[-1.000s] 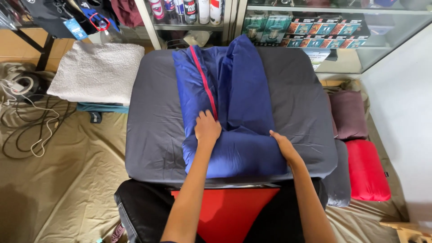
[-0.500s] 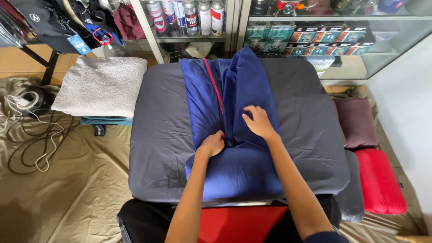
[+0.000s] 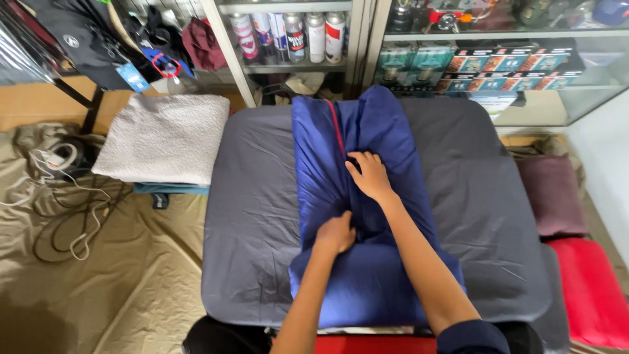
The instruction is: A person is smoothing out, folding, and rolling a blue sleeping bag on a flat surface.
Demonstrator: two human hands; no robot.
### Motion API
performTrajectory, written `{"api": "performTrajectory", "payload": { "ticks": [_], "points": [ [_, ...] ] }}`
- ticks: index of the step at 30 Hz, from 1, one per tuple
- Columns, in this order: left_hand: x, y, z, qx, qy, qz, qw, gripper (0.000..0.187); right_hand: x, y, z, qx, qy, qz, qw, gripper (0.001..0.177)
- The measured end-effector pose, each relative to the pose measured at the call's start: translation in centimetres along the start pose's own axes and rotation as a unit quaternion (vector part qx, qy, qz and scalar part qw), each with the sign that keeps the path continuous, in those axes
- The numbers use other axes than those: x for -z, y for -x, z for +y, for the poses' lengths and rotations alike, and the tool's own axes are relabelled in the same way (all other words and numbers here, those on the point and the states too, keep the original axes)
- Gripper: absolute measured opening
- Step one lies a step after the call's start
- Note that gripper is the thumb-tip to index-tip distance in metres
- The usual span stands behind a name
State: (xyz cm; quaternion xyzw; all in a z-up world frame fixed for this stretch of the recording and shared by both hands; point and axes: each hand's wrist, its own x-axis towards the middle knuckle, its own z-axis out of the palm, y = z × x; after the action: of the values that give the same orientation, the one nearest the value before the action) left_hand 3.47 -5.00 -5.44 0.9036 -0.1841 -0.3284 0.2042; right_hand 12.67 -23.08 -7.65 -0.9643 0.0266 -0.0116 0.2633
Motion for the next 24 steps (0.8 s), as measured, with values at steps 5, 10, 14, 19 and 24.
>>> {"api": "performTrajectory", "payload": {
  "ticks": [5,10,14,19,24],
  "points": [
    [-0.7,0.2,-0.3,-0.004,0.013,-0.003,1.0,0.057,1.9,-2.7,-4.3,-0.103,0.055,0.0,0.993,0.056],
    [-0.3,1.5,0.5,-0.002,0.012,0.014,1.0,0.049,-0.6,-7.6,-3.0,-0.094,0.042,0.028,0.994,0.05],
    [1.1,2.7,1.2,0.002,0.048,0.013,0.999,0.053,-2.7,-11.0,-2.4,-0.169,-0.089,0.008,0.982,0.053],
    [1.2,2.8,1.3,0.013,0.049,0.028,0.998,0.057,-4.1,-12.3,-1.3,-0.15,-0.25,0.075,0.954,0.03],
    [0.7,2.9,1.4,0.006,0.049,0.069,0.996,0.053,2.9,-8.9,-5.3,-0.132,-0.617,0.073,0.773,0.015]
  ]
}}
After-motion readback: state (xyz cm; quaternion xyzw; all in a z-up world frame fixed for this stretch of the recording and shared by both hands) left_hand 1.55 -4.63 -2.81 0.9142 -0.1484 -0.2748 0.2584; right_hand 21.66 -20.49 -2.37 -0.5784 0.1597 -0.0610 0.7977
